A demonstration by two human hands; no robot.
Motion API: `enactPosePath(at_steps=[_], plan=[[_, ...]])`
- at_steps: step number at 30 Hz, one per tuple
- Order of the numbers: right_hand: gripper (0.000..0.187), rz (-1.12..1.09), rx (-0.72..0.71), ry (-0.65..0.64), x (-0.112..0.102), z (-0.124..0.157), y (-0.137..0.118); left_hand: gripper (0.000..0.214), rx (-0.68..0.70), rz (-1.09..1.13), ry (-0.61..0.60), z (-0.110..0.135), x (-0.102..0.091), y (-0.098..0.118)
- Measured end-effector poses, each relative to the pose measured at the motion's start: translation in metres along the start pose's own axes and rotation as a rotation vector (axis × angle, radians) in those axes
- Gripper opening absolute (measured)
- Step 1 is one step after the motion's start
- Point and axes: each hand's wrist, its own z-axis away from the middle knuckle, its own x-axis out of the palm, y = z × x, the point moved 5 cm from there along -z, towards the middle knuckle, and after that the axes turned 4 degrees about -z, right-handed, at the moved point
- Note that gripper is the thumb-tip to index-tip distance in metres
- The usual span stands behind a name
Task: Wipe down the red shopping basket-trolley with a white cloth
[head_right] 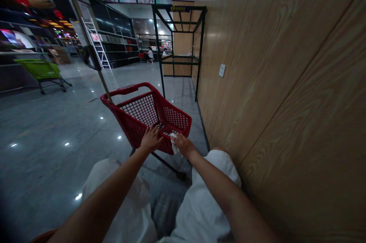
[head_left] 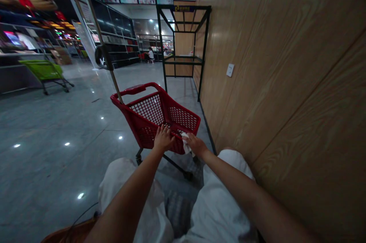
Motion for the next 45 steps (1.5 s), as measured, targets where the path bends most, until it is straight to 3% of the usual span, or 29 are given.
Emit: enactPosePath(at_steps=[5, 10, 13, 19, 21, 26, 28, 30, 35, 37, 39, 43, 45], plan=[[0.042, -0.049, -0.035, -0.037, 0.007, -0.008, -0.001, 0.04, 0.173, 0.065, -0.003, 0.008, 0.012, 0.036], [0.04, -0.04, 0.061, -0.114, -0.002, -0.017, 0.046, 0.034, 0.215, 0.075, 0.04, 0.016, 0.011, 0.031], [0.04, -0.041, 0.022, -0.166, 0.0, -0.027, 0.05, 0.038, 0.164, 0.074, 0.062, 0.018, 0.01, 0.024], [0.044, -0.144, -0.274, -0.154, 0.024, -0.036, 0.003, 0.041, 0.125, 0.085, 0.027, 0.011, 0.017, -0.001], [0.045, -0.156, -0.222, -0.149, 0.029, -0.043, 0.013, 0.044, 0.146, 0.086, -0.018, 0.006, 0.019, -0.014], [0.044, -0.159, -0.065, -0.114, 0.033, -0.068, 0.069, 0.048, 0.163, 0.069, -0.129, -0.005, 0.02, -0.049], [0.044, -0.17, -0.067, -0.091, 0.037, -0.078, 0.071, 0.048, 0.15, 0.046, -0.127, -0.01, 0.02, -0.06], [0.043, -0.186, -0.099, -0.046, 0.043, -0.087, 0.053, 0.047, 0.116, 0.008, -0.107, -0.014, 0.02, -0.069], [0.04, -0.259, -0.263, 0.007, 0.064, -0.11, -0.017, 0.032, 0.005, -0.078, -0.005, -0.012, 0.023, -0.078], [0.038, -0.29, -0.301, -0.014, 0.067, -0.12, -0.025, 0.029, -0.026, -0.087, 0.029, -0.007, 0.025, -0.079], [0.039, -0.297, -0.273, -0.041, 0.066, -0.129, -0.012, 0.027, -0.058, -0.088, 0.049, -0.002, 0.028, -0.083], [0.044, -0.283, -0.062, -0.066, 0.062, -0.139, 0.035, 0.019, -0.066, -0.059, 0.052, -0.003, 0.034, -0.094], [0.045, -0.3, -0.005, -0.043, 0.064, -0.139, 0.041, 0.019, -0.074, -0.044, 0.076, -0.007, 0.037, -0.097]])
